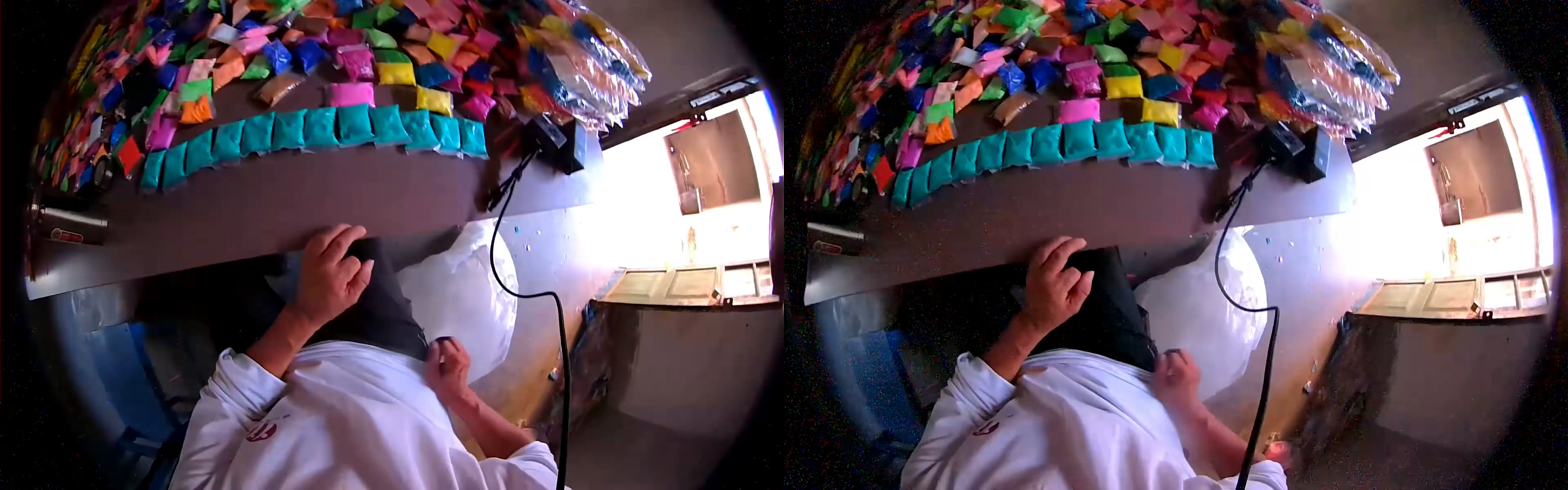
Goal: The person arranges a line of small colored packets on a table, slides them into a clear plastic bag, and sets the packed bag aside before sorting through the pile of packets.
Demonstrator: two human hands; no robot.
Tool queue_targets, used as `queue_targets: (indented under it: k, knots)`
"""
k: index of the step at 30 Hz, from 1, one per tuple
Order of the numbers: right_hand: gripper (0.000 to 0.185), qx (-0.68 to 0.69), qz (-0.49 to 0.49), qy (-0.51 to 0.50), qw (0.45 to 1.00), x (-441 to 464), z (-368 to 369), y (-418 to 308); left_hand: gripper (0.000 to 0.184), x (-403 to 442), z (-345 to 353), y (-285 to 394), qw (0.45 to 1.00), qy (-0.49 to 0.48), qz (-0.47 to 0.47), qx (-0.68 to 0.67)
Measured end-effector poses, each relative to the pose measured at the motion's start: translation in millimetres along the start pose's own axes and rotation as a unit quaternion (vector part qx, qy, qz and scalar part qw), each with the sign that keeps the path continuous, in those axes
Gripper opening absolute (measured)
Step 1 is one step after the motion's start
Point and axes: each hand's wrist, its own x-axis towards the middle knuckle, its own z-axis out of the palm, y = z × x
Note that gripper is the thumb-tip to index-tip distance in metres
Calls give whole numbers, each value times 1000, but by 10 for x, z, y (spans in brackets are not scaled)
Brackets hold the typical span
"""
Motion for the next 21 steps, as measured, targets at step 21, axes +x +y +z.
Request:
queue_targets:
  k: [21]
  knots:
    - [35,-240,139,-57,959,-199,-365,883,24,-817,117,192,945,-132,-213,-211]
